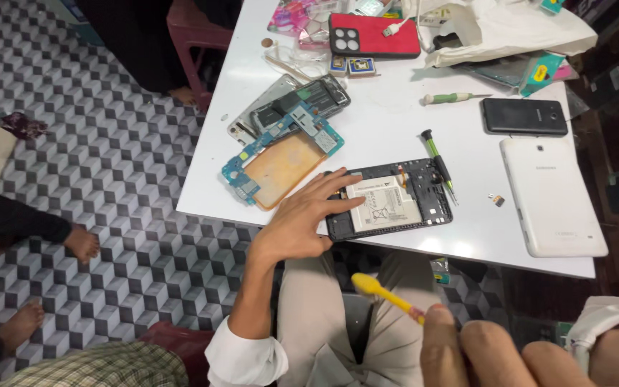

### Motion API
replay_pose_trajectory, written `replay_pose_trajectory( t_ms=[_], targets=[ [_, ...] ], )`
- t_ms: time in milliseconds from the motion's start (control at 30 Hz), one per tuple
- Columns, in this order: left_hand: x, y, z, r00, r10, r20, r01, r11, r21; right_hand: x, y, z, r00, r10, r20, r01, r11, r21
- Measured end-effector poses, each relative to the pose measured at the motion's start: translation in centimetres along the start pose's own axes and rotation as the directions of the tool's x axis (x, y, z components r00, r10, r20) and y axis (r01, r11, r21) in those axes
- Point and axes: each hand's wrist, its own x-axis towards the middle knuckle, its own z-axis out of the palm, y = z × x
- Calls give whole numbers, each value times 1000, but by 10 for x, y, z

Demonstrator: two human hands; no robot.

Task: The person uses a toothbrush to scrub the interior surfaces of a disassembled smartphone chassis and a separate blue circuit board. The person holds the components steady with one hand while brushing with the other, moving the brush across various edges and crevices.

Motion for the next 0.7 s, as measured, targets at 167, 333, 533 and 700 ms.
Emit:
replay_pose_trajectory(
  t_ms=[167, 333, 533, 700],
  targets=[
    [-4, -2, 0, 1000, -4, -7, 4, 1000, -8, 31, 33, -21, 965, -247, -84, 233, 961, -150],
    [-2, -2, 1, 1000, -1, -11, 1, 1000, -1, 4, 15, 2, 991, 79, -105, -88, 992, -89],
    [-3, -2, -1, 1000, -3, 22, 3, 1000, -9, 9, 31, -5, 995, -97, 4, 97, 994, 45],
    [-3, -11, 2, 995, 92, -42, -94, 995, -35, 30, 15, -11, 875, 205, 439, -348, 896, 274]
  ],
)
